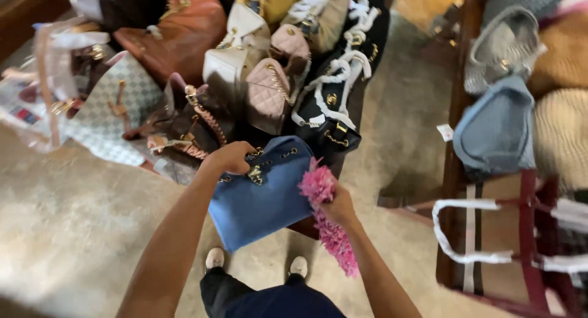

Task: The person uses a pink feather duster to clean several handbags on a display table. They wipe the surfaces of a black handbag, a beige quilted handbag, a white handbag, and a blue handbag, moving from one bag to the next.

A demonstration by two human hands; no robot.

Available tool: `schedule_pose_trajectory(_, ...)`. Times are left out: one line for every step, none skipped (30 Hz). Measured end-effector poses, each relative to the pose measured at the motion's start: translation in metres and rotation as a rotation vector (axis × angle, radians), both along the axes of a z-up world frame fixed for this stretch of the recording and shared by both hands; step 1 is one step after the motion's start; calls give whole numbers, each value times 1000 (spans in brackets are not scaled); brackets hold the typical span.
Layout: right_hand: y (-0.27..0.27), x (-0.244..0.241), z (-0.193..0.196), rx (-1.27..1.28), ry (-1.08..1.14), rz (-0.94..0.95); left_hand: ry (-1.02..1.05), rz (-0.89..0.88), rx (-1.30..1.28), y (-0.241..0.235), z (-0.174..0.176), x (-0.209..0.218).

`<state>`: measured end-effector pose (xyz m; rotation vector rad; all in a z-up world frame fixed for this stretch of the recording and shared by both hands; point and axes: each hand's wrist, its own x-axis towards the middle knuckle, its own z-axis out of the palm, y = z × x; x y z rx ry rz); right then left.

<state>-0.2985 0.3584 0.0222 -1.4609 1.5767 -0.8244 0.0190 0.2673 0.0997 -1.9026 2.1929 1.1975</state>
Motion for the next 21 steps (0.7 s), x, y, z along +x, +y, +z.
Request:
schedule_pose_trajectory(13, 11, 1, -2, -1, -43, -1, -43, -2, -6, 3, 1)
schedule_pose_trajectory(26, 24, 2, -11, -4, -79, -28, -123, 22, -11, 7, 3)
schedule_pose_trajectory(40, 40, 4, -23, -10, -118, -59, -205, 42, -14, 13, 6)
schedule_pose_trajectory(41, 42, -1, -29, -13, -165, -64, -252, 36, -27, 6, 8)
schedule_pose_trajectory(47, 47, -8, -56, -15, -256, 39, -313, -8, -33, -5, 14)
schedule_pose_trajectory(53, 53, -15, -82, -16, -348, 144, -372, -47, -39, -15, 21)
schedule_pose_trajectory(58, 55, -36, -84, -15, -385, 144, -410, -46, -42, -5, 12)
schedule_pose_trajectory(64, 57, -57, -119, 41, -452, 161, -491, -92, -44, 6, 4)
schedule_pose_trajectory(80, 58, -80, -140, 103, -515, 185, -568, -126, -37, 11, -5)
schedule_pose_trajectory(81, 57, -82, -126, 110, -550, 191, -602, -112, -45, 4, -12)
schedule_pose_trajectory(81, 52, -83, -194, 149, -644, 157, -606, -160, -52, -2, -22)
schedule_pose_trajectory(82, 45, -83, -263, 191, -735, 124, -609, -210, -58, -7, -34)
schedule_pose_trajectory(80, 69, -47, -253, 197, -766, 128, -641, -201, -64, -13, -39)
schedule_pose_trajectory(77, 91, -11, -170, 256, -835, 3, -704, -174, -69, -18, -45)
schedule_pose_trajectory(67, 109, 26, -96, 314, -902, -122, -763, -163, -77, -20, -54)
schedule_pose_trajectory(53, 118, 24, -96, 319, -932, -117, -793, -169, -92, -44, -62)
schedule_pose_trajectory(47, 129, 17, -80, 354, -973, -155, -628, -308, -96, -75, -63)
schedule_pose_trajectory(41, 139, 11, -65, 391, -1013, -192, -459, -442, -99, -106, -65)
schedule_pose_trajectory(42, 146, 1, -69, 392, -1021, -189, -465, -448, -75, -89, -49)
schedule_pose_trajectory(42, 153, -9, -127, 496, -982, -128, -276, -513, -52, -72, -32)
schedule_pose_trajectory(44, 163, -20, -182, 596, -937, -71, -83, -572, -27, -55, -13)
